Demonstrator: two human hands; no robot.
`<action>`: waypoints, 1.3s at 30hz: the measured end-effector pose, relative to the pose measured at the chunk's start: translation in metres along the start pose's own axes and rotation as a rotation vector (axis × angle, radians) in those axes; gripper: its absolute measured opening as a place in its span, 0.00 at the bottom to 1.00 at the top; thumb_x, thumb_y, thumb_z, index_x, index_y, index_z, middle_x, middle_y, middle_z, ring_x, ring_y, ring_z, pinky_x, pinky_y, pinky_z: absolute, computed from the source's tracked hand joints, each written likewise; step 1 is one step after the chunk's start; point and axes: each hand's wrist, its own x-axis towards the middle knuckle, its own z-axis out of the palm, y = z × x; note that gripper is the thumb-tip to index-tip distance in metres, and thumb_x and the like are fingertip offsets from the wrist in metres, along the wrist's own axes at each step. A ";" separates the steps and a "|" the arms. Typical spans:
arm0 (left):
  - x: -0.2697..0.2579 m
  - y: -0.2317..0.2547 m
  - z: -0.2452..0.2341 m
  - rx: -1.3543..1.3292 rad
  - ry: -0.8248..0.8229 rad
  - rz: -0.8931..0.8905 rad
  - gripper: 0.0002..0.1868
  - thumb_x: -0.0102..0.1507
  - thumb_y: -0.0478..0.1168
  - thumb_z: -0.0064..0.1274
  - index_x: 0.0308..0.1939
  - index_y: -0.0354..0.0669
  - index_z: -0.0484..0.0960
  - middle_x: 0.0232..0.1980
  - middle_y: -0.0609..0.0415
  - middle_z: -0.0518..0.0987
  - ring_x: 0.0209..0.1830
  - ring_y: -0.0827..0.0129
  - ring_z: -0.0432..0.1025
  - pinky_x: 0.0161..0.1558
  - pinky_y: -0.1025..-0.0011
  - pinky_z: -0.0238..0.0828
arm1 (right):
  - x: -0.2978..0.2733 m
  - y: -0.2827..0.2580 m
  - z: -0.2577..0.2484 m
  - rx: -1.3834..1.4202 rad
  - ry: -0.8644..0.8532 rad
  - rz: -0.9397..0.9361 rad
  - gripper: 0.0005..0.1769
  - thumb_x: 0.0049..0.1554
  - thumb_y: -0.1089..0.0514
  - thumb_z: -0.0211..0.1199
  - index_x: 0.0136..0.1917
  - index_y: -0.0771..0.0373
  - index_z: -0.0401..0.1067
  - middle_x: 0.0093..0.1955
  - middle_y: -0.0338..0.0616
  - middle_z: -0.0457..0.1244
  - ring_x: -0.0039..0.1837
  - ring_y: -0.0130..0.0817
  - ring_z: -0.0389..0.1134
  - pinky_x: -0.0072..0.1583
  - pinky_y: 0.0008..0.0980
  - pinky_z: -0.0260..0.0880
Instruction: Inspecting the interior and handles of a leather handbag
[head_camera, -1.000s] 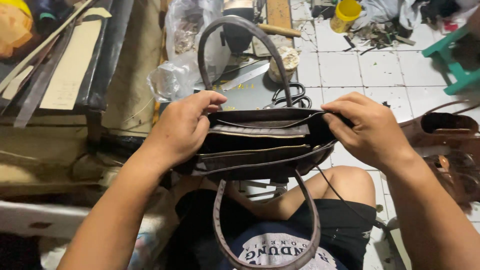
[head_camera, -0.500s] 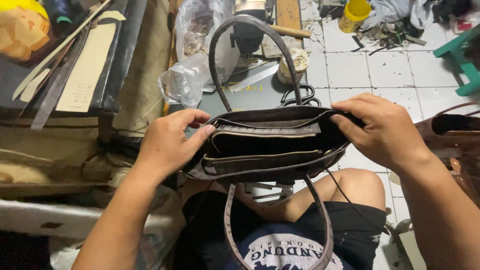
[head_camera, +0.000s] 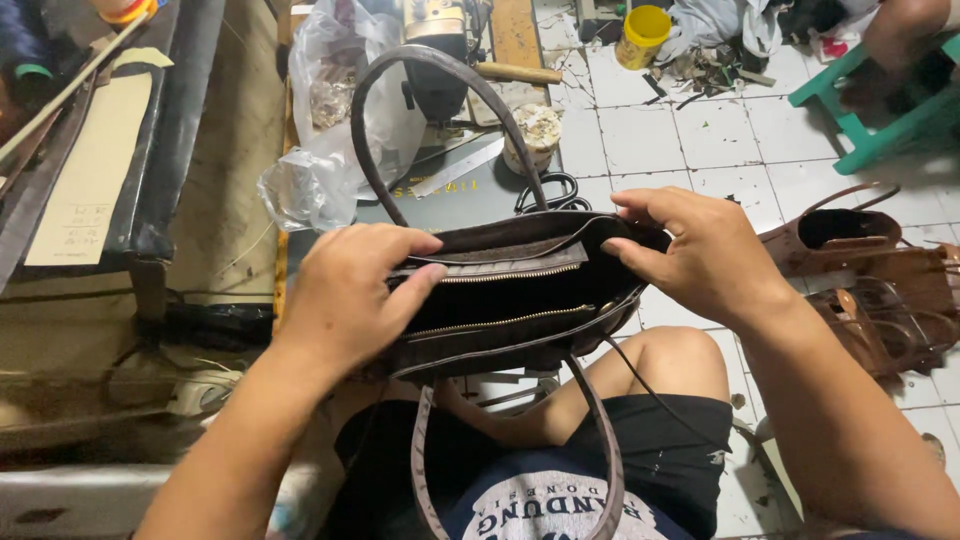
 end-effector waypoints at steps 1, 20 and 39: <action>0.006 0.007 0.005 -0.002 -0.003 0.040 0.12 0.63 0.49 0.59 0.49 0.58 0.84 0.43 0.60 0.85 0.45 0.60 0.80 0.47 0.62 0.73 | -0.001 -0.001 -0.001 0.024 0.011 0.013 0.25 0.50 0.62 0.74 0.62 0.61 0.78 0.49 0.50 0.72 0.52 0.47 0.75 0.53 0.40 0.73; 0.053 0.054 0.031 0.045 -0.249 -0.027 0.13 0.62 0.52 0.56 0.47 0.56 0.83 0.45 0.56 0.86 0.40 0.48 0.77 0.41 0.49 0.71 | -0.033 0.005 -0.045 0.449 0.142 0.433 0.17 0.66 0.63 0.54 0.65 0.71 0.71 0.55 0.53 0.69 0.56 0.34 0.71 0.63 0.29 0.71; 0.062 0.063 0.046 0.031 -0.286 -0.057 0.13 0.60 0.54 0.59 0.45 0.58 0.82 0.43 0.60 0.86 0.40 0.50 0.78 0.41 0.52 0.71 | -0.010 -0.015 -0.023 -0.007 0.048 -0.098 0.16 0.60 0.59 0.65 0.60 0.64 0.76 0.57 0.49 0.70 0.59 0.41 0.71 0.61 0.37 0.69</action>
